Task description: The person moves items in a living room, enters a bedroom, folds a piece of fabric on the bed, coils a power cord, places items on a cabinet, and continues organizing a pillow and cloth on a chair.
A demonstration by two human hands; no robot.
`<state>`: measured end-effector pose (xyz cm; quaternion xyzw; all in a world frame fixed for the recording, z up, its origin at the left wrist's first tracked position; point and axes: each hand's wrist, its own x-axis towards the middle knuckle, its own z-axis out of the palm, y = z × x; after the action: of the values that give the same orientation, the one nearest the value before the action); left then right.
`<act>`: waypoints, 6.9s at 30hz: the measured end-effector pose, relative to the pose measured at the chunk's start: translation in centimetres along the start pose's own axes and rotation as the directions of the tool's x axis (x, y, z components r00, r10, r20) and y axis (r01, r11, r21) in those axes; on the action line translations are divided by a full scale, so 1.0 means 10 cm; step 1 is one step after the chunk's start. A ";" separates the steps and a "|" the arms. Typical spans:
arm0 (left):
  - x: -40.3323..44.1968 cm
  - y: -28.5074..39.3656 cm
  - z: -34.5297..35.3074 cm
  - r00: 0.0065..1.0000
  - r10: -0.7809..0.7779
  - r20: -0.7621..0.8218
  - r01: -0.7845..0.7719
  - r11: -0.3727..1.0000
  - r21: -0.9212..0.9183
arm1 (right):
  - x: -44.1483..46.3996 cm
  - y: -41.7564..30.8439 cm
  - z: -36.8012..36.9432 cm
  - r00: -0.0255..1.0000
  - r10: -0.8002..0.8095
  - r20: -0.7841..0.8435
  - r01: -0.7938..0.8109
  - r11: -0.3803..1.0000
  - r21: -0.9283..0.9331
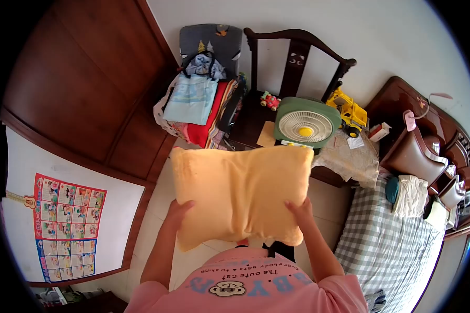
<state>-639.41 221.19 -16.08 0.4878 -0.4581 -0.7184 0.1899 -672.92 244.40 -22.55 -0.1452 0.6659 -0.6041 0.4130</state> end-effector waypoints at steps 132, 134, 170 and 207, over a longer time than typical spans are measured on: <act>-1.00 -3.41 13.91 -0.577 -0.058 0.815 -0.663 0.616 -0.426 | -1.53 -0.53 -10.40 0.555 -0.346 -0.756 -0.461 0.629 -0.626; -1.13 -3.20 14.05 -0.561 0.044 0.826 -0.674 0.555 -0.487 | -1.54 -0.48 -10.74 0.606 -0.380 -0.699 -0.405 0.608 -0.683; -0.70 -1.83 13.05 -0.253 0.228 0.940 -0.867 0.378 -0.325 | -0.89 0.54 -10.35 0.390 -0.256 -0.884 -0.523 0.729 -0.442; 1.31 -5.11 13.14 0.469 -0.865 0.179 0.422 0.397 0.815 | -0.78 1.59 -11.50 0.356 -0.193 -0.914 -0.407 0.849 -0.338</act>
<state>-751.44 299.84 -52.35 0.4166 -0.4716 -0.6215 -0.4666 -746.70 332.20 -42.45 0.1628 0.9224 -0.3466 -0.0507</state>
